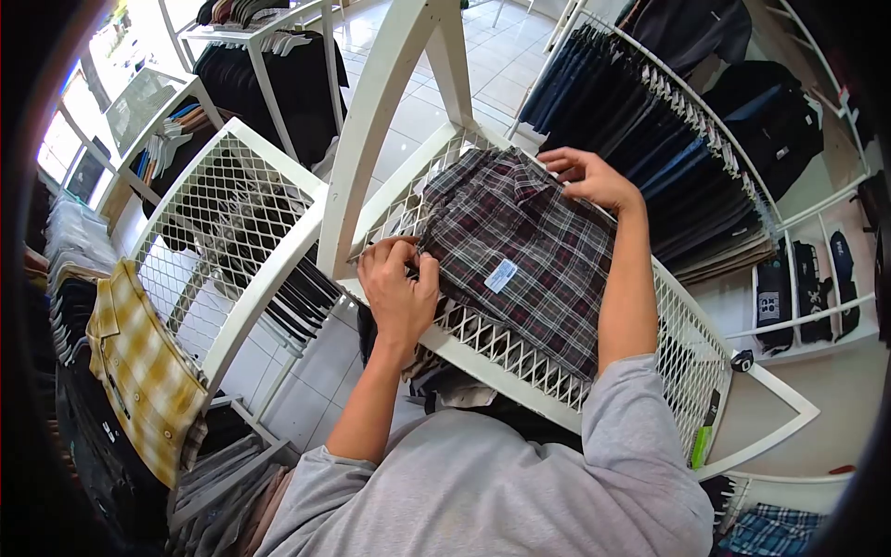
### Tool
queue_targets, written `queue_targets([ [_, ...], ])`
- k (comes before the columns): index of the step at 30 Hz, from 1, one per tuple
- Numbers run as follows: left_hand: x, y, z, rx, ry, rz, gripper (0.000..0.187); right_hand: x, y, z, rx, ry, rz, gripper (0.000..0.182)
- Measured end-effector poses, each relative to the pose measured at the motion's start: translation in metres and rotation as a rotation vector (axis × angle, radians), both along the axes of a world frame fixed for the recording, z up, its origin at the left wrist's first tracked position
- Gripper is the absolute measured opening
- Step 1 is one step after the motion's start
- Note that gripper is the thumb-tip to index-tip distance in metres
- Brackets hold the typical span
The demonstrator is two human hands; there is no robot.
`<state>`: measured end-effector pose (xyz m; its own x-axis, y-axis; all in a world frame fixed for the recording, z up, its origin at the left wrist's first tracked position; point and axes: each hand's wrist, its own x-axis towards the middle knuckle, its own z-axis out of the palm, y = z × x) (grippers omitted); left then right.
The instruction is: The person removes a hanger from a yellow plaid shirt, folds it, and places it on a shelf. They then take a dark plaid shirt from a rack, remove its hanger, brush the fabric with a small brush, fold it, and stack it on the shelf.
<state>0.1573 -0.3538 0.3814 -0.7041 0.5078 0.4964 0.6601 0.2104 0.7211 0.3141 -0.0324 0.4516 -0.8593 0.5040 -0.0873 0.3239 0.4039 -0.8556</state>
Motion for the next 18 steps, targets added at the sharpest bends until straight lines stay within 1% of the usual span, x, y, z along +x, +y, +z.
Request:
queue_targets([
  [1, 0.000, -0.002, -0.001, 0.009, -0.014, -0.022, 0.015, 0.003, -0.006, 0.001, 0.084, -0.115, 0.083, 0.060],
  [2, -0.001, -0.003, -0.002, 0.018, -0.026, -0.043, 0.014, -0.002, -0.012, -0.002, 0.283, -0.112, 0.176, 0.052],
  [4, 0.000, -0.005, 0.001, 0.032, -0.026, -0.046, 0.014, -0.012, 0.000, -0.015, 0.259, -0.257, 0.110, 0.038],
  [5, 0.001, -0.006, 0.002, 0.049, -0.023, -0.046, 0.014, -0.013, 0.002, -0.019, 0.262, -0.255, 0.105, 0.038],
  [7, 0.004, -0.008, 0.004, 0.040, 0.007, -0.023, 0.014, -0.024, -0.004, -0.020, 0.177, 0.031, -0.036, 0.022],
  [8, 0.006, -0.008, 0.005, 0.029, 0.034, 0.002, 0.014, -0.031, -0.005, -0.024, 0.182, 0.032, -0.039, 0.022],
  [10, 0.008, -0.008, 0.004, 0.006, 0.053, 0.026, 0.015, -0.047, -0.005, -0.045, 0.011, 0.095, -0.029, 0.014],
  [11, 0.009, -0.007, 0.003, -0.021, 0.072, 0.055, 0.015, -0.052, -0.005, -0.052, 0.169, 0.026, 0.007, 0.022],
  [12, 0.008, -0.007, 0.004, -0.021, 0.074, 0.054, 0.015, -0.057, -0.018, -0.050, 0.394, -0.037, -0.083, 0.030],
  [14, 0.009, -0.005, 0.004, -0.044, 0.088, 0.079, 0.015, -0.064, -0.031, -0.071, 0.636, 0.091, -0.295, 0.039],
  [15, 0.009, -0.004, 0.004, -0.044, 0.087, 0.084, 0.015, -0.067, -0.041, -0.068, 0.636, 0.092, -0.290, 0.039],
  [17, 0.009, -0.004, 0.003, -0.094, 0.089, 0.086, 0.015, -0.071, -0.061, -0.058, 0.801, 0.032, -0.417, 0.049],
  [18, 0.009, -0.004, 0.005, -0.096, 0.088, 0.086, 0.015, -0.074, -0.065, -0.058, 0.799, 0.031, -0.417, 0.049],
])
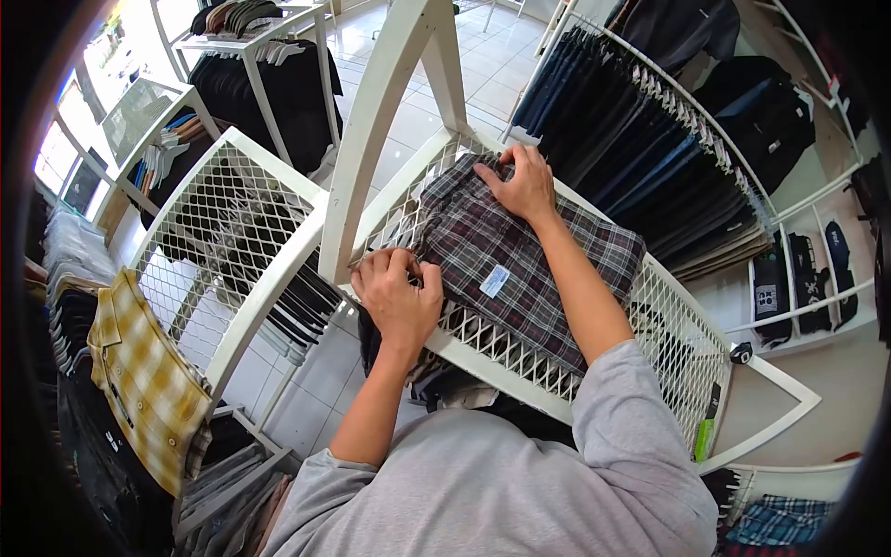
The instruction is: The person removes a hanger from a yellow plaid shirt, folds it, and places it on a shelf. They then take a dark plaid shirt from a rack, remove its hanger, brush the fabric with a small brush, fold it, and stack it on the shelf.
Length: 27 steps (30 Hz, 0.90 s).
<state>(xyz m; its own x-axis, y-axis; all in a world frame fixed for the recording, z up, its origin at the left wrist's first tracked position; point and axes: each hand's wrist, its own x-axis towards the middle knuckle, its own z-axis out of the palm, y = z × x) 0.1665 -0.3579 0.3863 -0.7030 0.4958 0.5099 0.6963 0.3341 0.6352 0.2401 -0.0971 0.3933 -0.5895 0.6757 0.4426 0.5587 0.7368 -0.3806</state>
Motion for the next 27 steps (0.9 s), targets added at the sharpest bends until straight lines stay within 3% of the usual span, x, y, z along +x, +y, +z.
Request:
queue_targets([
  [2, 0.001, -0.001, 0.005, -0.091, -0.038, 0.012, 0.018, -0.003, -0.006, 0.000, 0.218, 0.005, -0.061, 0.060],
  [4, 0.001, 0.002, 0.003, -0.054, -0.026, 0.001, 0.021, -0.003, 0.009, -0.003, 0.207, 0.011, -0.083, 0.060],
  [6, 0.001, 0.003, 0.003, -0.009, -0.014, 0.003, 0.026, 0.006, 0.062, -0.017, -0.268, 0.235, 0.020, 0.056],
  [9, 0.000, 0.000, 0.002, -0.030, -0.061, -0.023, 0.031, 0.043, 0.067, 0.011, -0.583, -0.009, 0.134, 0.057],
  [12, 0.001, 0.001, 0.000, -0.042, -0.024, -0.021, 0.029, 0.048, 0.064, 0.009, -0.473, -0.102, 0.072, 0.066],
  [13, 0.001, 0.001, -0.001, -0.068, 0.001, -0.014, 0.028, 0.041, 0.055, 0.013, -0.500, -0.104, -0.009, 0.085],
  [14, 0.000, 0.002, -0.001, -0.090, 0.027, -0.007, 0.028, 0.034, 0.046, 0.016, -0.497, -0.101, -0.012, 0.085],
  [17, 0.000, 0.002, -0.002, -0.077, 0.016, -0.011, 0.026, 0.012, 0.003, 0.028, -0.245, -0.280, -0.145, 0.103],
  [22, 0.002, 0.000, 0.002, -0.114, 0.028, 0.000, 0.032, -0.009, -0.005, 0.007, -0.068, -0.315, -0.283, 0.093],
  [24, 0.002, 0.001, 0.003, -0.121, 0.032, 0.023, 0.037, -0.003, 0.010, 0.005, -0.172, -0.222, -0.337, 0.091],
  [27, 0.002, 0.002, 0.000, -0.102, 0.073, 0.032, 0.041, 0.014, 0.028, 0.029, -0.374, -0.347, -0.213, 0.101],
])
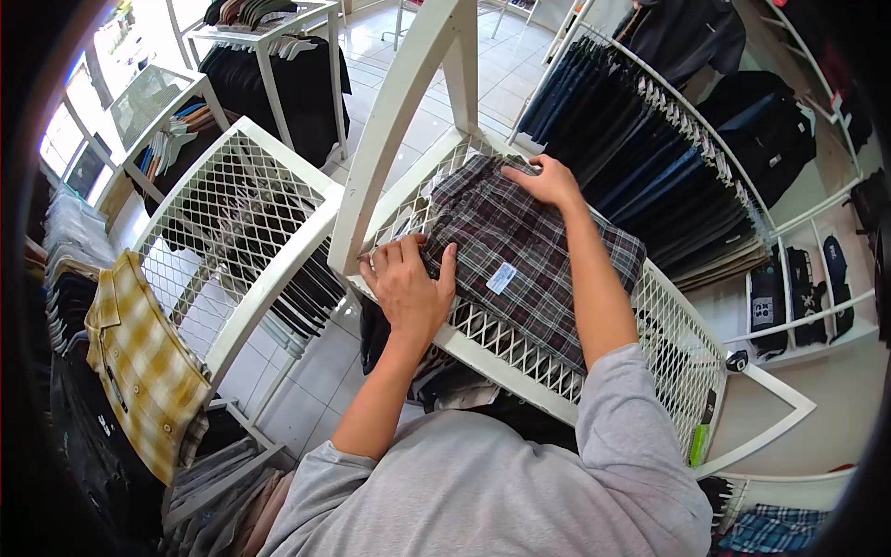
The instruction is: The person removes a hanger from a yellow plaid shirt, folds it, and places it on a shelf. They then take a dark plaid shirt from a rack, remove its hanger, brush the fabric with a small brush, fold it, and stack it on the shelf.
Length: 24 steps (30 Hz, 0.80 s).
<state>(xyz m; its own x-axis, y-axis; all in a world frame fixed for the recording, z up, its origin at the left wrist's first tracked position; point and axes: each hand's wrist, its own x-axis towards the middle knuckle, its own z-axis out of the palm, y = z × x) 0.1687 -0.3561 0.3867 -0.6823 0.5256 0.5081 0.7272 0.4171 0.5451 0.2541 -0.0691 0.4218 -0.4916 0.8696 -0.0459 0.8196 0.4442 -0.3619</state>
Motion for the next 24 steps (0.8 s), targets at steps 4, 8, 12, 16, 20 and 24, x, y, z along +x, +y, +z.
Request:
queue_targets([
  [4, -0.002, 0.001, -0.002, -0.010, 0.015, -0.015, 0.039, 0.003, 0.028, -0.010, -0.141, 0.074, 0.060, 0.093],
  [8, -0.003, 0.002, -0.011, 0.014, 0.007, -0.037, 0.036, 0.012, 0.017, 0.006, -0.339, 0.372, 0.263, 0.048],
  [12, -0.003, -0.004, 0.001, 0.096, -0.064, -0.093, 0.035, 0.038, -0.007, 0.043, -0.402, 0.630, 0.429, 0.028],
  [16, -0.006, -0.017, 0.043, 0.163, -0.313, -0.237, 0.042, 0.084, -0.029, 0.081, -0.389, 0.845, 0.444, 0.028],
  [20, -0.006, -0.010, 0.098, 0.149, -0.401, -0.526, 0.049, 0.146, -0.046, 0.128, -0.169, 0.916, 0.406, 0.028],
  [24, 0.004, 0.020, 0.176, -0.042, -0.295, -0.783, 0.053, 0.222, -0.055, 0.175, 0.025, 0.937, 0.373, 0.031],
])
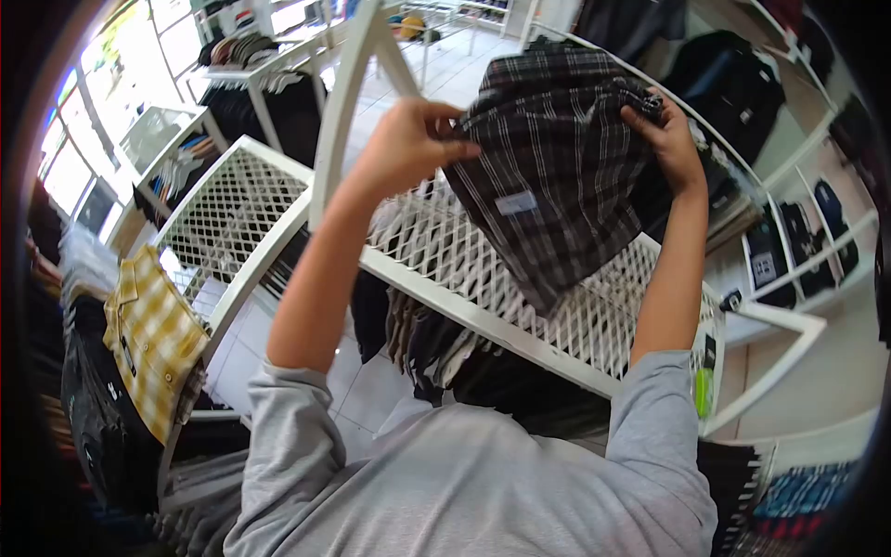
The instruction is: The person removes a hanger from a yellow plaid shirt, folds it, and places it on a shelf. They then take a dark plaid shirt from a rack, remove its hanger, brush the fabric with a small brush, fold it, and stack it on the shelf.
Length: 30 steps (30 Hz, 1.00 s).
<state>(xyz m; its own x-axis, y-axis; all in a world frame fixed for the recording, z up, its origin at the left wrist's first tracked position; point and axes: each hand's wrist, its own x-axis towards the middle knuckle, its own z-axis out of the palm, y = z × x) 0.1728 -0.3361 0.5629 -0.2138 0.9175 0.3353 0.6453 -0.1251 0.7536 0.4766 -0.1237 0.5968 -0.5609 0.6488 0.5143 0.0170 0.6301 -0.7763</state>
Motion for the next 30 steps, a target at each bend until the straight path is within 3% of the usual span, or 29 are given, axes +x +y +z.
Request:
queue_targets([
  [1, 0.000, 0.017, 0.005, 0.087, 0.029, -0.045, 0.045, 0.020, -0.002, 0.009, 0.009, 0.012, -0.031, 0.031],
  [3, 0.021, 0.022, 0.044, 0.053, 0.109, -0.170, 0.050, 0.061, -0.016, 0.024, -0.007, 0.018, -0.049, 0.037],
  [9, 0.088, 0.010, 0.089, 0.137, 0.396, -0.263, 0.059, 0.164, -0.104, 0.034, 0.009, -0.044, -0.186, 0.044],
  [11, 0.107, 0.011, 0.096, 0.104, 0.478, -0.345, 0.057, 0.192, -0.132, 0.032, 0.036, -0.161, -0.290, 0.045],
  [12, 0.116, 0.013, 0.095, 0.107, 0.485, -0.352, 0.056, 0.207, -0.134, 0.031, 0.022, -0.244, -0.316, 0.061],
  [16, 0.162, 0.012, 0.098, 0.055, 0.621, -0.348, 0.049, 0.232, -0.141, 0.021, 0.032, -0.473, -0.551, 0.067],
  [17, 0.169, 0.017, 0.092, 0.056, 0.627, -0.358, 0.049, 0.240, -0.136, 0.014, 0.027, -0.468, -0.561, 0.067],
  [20, 0.176, 0.038, 0.072, 0.272, 0.577, -0.337, 0.042, 0.255, -0.117, -0.011, 0.489, -0.384, -0.747, 0.070],
  [21, 0.186, 0.029, 0.075, 0.270, 0.581, -0.341, 0.042, 0.258, -0.123, -0.010, 0.485, -0.382, -0.751, 0.070],
  [23, 0.208, 0.000, 0.079, 0.420, 0.620, -0.119, 0.034, 0.261, -0.148, 0.000, 0.591, -0.292, -0.871, 0.067],
  [24, 0.211, -0.006, 0.071, 0.566, 0.590, -0.110, 0.024, 0.260, -0.171, 0.007, 0.469, -0.264, -0.874, 0.051],
  [25, 0.214, -0.020, 0.062, 0.557, 0.588, -0.106, 0.024, 0.262, -0.184, -0.001, 0.464, -0.268, -0.867, 0.051],
  [27, 0.222, -0.056, 0.037, 0.727, 0.663, -0.085, 0.024, 0.270, -0.208, -0.020, 0.541, -0.074, -0.752, 0.032],
  [30, 0.235, -0.115, -0.048, 0.610, 0.484, -0.138, 0.029, 0.267, -0.265, -0.089, 0.434, 0.001, -0.754, 0.033],
])
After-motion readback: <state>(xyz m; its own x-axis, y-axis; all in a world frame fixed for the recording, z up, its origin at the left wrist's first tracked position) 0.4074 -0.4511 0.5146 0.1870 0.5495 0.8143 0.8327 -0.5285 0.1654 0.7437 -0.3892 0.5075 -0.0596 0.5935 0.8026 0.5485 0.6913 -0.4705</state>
